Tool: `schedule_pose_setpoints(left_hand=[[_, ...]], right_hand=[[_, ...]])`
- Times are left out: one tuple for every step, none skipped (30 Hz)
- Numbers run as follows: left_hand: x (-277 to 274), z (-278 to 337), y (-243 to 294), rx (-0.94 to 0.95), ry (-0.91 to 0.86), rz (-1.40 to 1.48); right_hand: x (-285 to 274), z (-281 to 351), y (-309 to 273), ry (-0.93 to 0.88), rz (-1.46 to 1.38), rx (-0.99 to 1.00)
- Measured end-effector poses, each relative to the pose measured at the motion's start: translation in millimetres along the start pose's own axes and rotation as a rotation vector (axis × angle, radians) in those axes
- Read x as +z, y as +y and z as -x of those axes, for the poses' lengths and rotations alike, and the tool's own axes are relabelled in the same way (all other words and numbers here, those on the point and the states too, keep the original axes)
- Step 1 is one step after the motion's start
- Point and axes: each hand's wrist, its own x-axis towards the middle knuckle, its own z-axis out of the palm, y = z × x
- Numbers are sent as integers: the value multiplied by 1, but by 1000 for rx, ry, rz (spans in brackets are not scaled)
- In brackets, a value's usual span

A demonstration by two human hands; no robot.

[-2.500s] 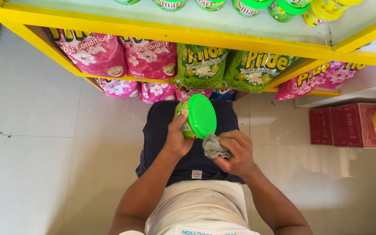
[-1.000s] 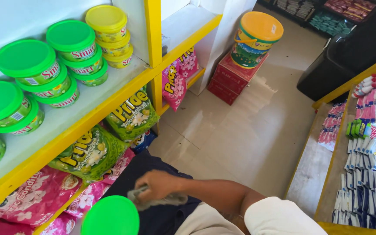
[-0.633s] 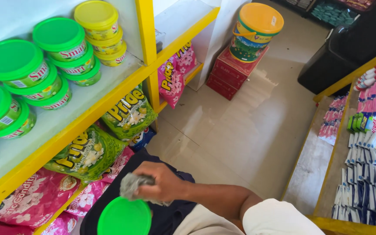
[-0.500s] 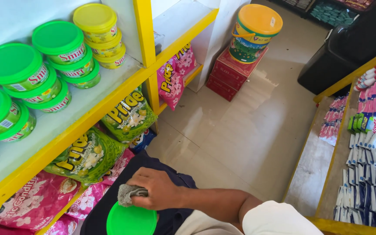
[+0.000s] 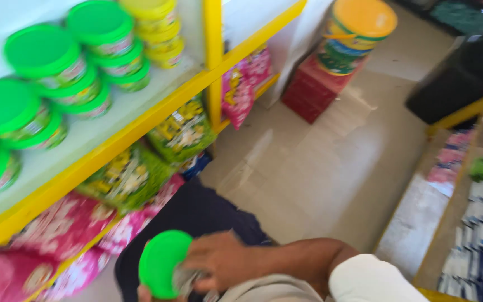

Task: Wiping down laundry detergent and fabric conditioner containers on a retail shelf in a grocery store.

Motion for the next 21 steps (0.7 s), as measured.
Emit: schedule_pose_setpoints(left_hand=[[41,-43,-21,36,34,-9],[56,-54,-31,79,71,-49],[70,-61,-37,62,192,-163],[81,-71,-40,43,319,-269],[78,-68,-44,103,355,-299],[74,-67,-48,106,323,-363],[68,-72,-55,87,286,-415],[77,-71,-54,125,318,-433],[84,-74,-55,98,320,-436],[91,-79,-57,72,322,-438],[92,-76,-55,79,335,-443],[93,-74,-53,75,350,-437],[94,-76,-51,65,358,-428],[94,-76,-48,65,365,-431],[93,-78,-45,63,360,-395],[93,-80,-43,60,354,-360],[93,-81,-41,62,348,-362],[94,-83,-38,72,337,-377],[94,-82,-37,83,333,-388],[95,-82,-37,86,332,-386],[96,-83,-37,78,324,-382]], right_hand=[[6,4,2,25,-22,-30],[-3,1,6,3,-84,-53],[-7,-5,10,51,65,49],[-9,-13,17,95,216,148],[0,-15,26,60,160,109],[9,-17,36,137,240,107],[13,-16,47,223,334,124],[15,-27,36,196,294,103],[13,-36,27,236,274,95],[10,-43,19,275,253,88],[13,-41,15,268,239,88],[14,-39,11,219,157,75],[15,-38,7,175,81,65],[16,-32,1,174,74,68],[16,-27,-4,143,50,9],[15,-22,-9,113,26,-49],[13,-17,-12,115,30,-55],[10,-13,-14,106,58,-56],[7,-5,-18,91,84,-52],[5,1,-11,89,85,-55],[2,8,-4,27,146,-3]])
